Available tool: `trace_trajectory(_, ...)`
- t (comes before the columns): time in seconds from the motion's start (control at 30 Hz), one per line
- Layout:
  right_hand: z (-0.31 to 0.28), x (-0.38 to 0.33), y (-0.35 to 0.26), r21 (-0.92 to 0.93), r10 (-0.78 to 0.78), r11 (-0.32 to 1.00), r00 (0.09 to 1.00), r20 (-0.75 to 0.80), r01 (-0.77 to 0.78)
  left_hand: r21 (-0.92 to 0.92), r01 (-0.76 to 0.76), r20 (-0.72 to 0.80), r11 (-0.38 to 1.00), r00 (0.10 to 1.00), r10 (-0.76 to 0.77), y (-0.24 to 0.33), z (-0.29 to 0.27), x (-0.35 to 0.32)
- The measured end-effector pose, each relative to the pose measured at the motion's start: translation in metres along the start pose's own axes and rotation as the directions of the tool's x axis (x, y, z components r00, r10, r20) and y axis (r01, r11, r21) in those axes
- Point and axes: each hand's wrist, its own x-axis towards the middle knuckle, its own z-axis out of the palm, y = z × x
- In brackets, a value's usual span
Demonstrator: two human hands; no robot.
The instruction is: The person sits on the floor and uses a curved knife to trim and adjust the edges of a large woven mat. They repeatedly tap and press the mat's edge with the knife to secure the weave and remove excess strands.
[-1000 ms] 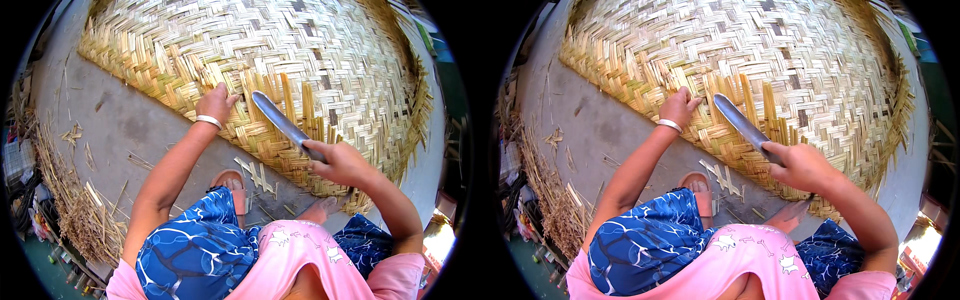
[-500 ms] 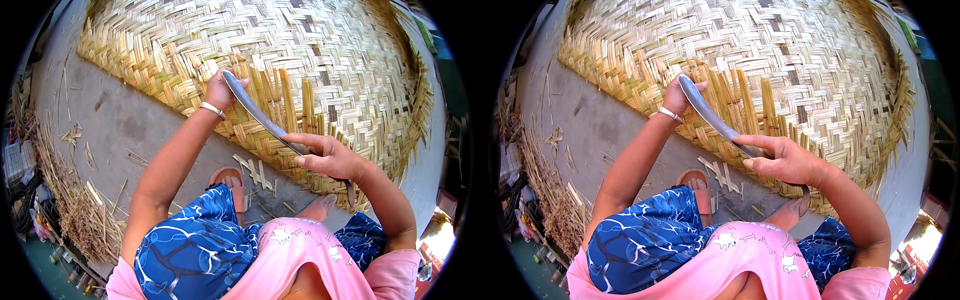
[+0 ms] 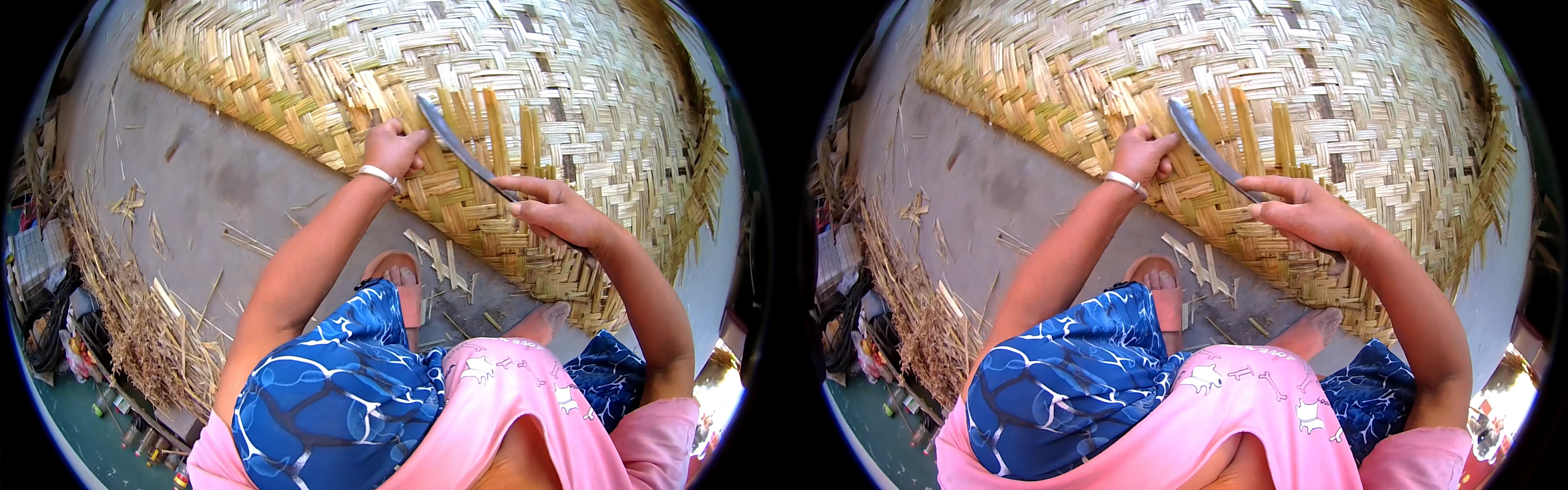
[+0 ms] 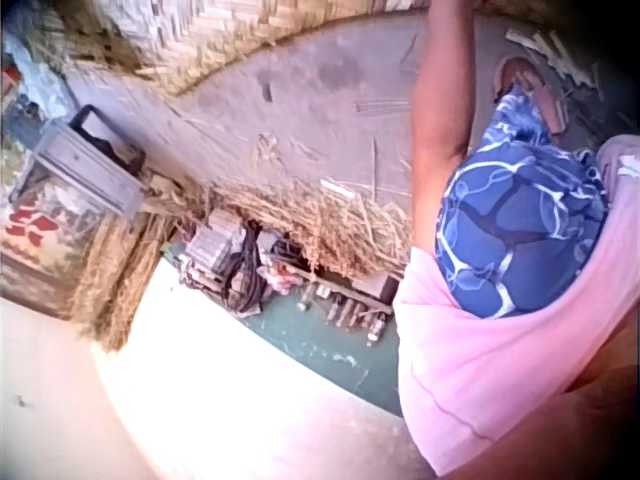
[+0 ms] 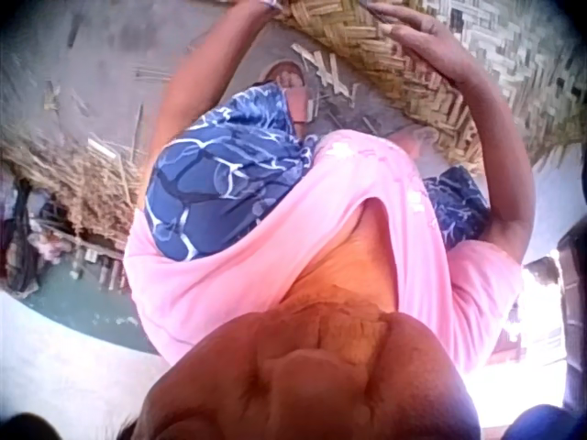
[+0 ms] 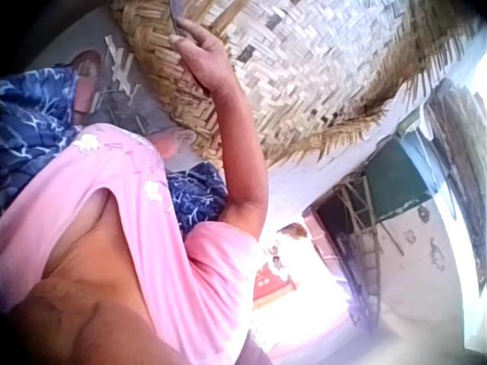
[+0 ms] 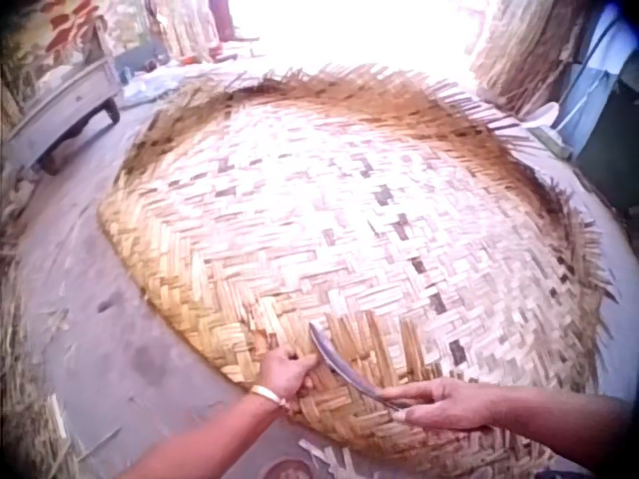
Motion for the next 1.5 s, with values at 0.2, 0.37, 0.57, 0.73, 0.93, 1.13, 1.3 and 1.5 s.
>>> trace_trajectory(0.2, 0.001, 0.014, -0.017, -0.412, -0.008, 0.911, 0.998, -0.059, -0.017, -0.136, 0.035, 0.064, 0.990, 0.998, -0.026, -0.005, -0.011, -0.003)
trace_trajectory(0.37, -0.009, 0.021, -0.015, -0.444, -0.102, 0.892, 0.995, -0.015, 0.085, -0.258, 0.153, 0.219, 0.954, 0.971, -0.096, 0.001, -0.018, -0.003)
trace_trajectory(0.57, -0.005, 0.028, -0.015, -0.480, -0.082, 0.875, 0.996, -0.033, 0.056, -0.233, 0.185, 0.196, 0.955, 0.970, -0.140, 0.008, -0.018, -0.005)
trace_trajectory(0.73, -0.012, 0.020, -0.038, -0.332, 0.065, 0.942, 0.998, 0.018, -0.056, -0.318, 0.210, 0.272, 0.924, 0.954, -0.124, 0.008, -0.024, -0.007)
trace_trajectory(0.93, 0.000, 0.033, -0.026, -0.426, -0.063, 0.904, 0.996, -0.061, 0.031, -0.315, 0.220, 0.249, 0.923, 0.958, -0.144, 0.007, -0.023, -0.005)
trace_trajectory(1.13, 0.032, 0.052, 0.013, -0.793, -0.314, 0.609, 0.919, -0.240, 0.001, -0.262, 0.251, 0.200, 0.932, 0.959, -0.203, 0.010, -0.015, 0.006)
trace_trajectory(1.3, 0.037, 0.081, 0.011, -0.832, -0.427, 0.555, 0.861, -0.278, 0.007, -0.194, 0.250, 0.167, 0.949, 0.961, -0.219, 0.014, -0.013, 0.006)
trace_trajectory(1.5, 0.038, 0.085, 0.013, -0.848, -0.442, 0.531, 0.854, -0.273, 0.004, -0.174, 0.318, 0.193, 0.932, 0.939, -0.284, 0.019, -0.013, -0.001)
